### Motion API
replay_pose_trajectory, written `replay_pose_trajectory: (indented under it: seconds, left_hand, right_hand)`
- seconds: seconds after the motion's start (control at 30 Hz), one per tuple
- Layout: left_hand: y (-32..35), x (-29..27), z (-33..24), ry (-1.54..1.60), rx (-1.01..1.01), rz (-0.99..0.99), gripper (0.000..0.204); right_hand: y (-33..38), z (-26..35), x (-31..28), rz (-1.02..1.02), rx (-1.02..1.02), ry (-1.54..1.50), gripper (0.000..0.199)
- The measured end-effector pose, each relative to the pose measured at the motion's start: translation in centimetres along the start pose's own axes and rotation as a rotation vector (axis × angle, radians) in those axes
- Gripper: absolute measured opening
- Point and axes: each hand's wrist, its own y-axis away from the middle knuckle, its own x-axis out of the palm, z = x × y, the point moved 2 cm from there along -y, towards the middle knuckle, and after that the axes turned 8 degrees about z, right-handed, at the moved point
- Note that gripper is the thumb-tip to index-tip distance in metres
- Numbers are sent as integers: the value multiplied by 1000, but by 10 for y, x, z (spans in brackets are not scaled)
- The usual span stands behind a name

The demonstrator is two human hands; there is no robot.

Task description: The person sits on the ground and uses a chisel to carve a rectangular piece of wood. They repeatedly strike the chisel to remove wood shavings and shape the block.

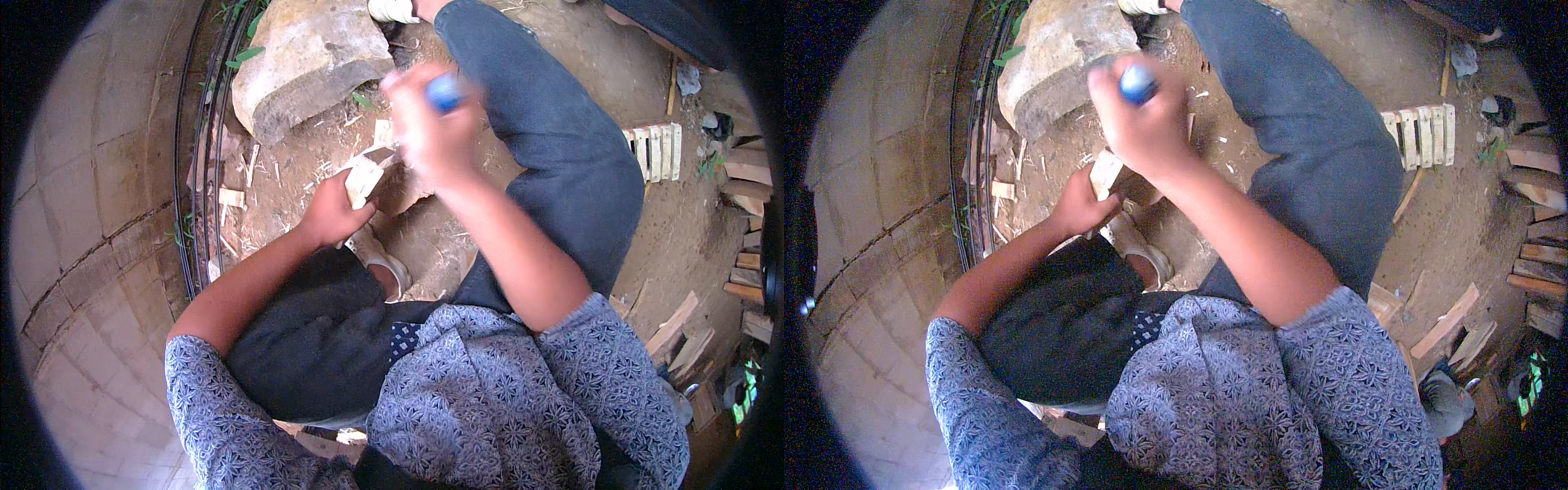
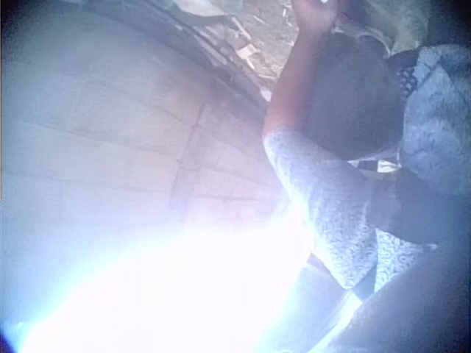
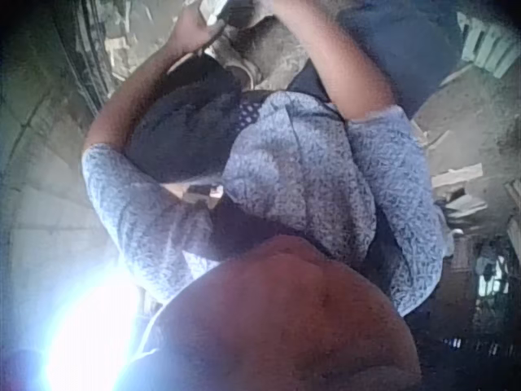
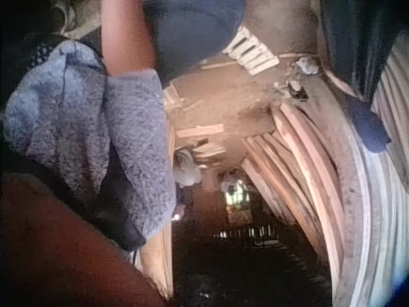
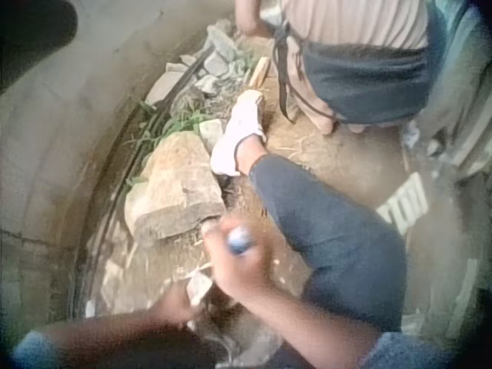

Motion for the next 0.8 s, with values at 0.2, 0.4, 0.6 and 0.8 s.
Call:
replay_pose_trajectory:
  seconds: [0.2, 0.4, 0.6, 0.8]
  left_hand:
    - [1, -3, 8, -15, -41, 11, 51]
    - [0, -2, 6, -6, -11, 11, 51]
    - [5, -6, -6, -26, -39, 12, 51]
    - [3, 3, 17, 7, -26, 3, 50]
  right_hand:
    - [4, -30, -3, -33, 148, -138, 36]
    - [-4, 14, 7, -9, 41, -184, 35]
    - [9, -59, -7, -70, 151, 9, 35]
    - [-19, 36, -4, 50, 7, -164, 33]
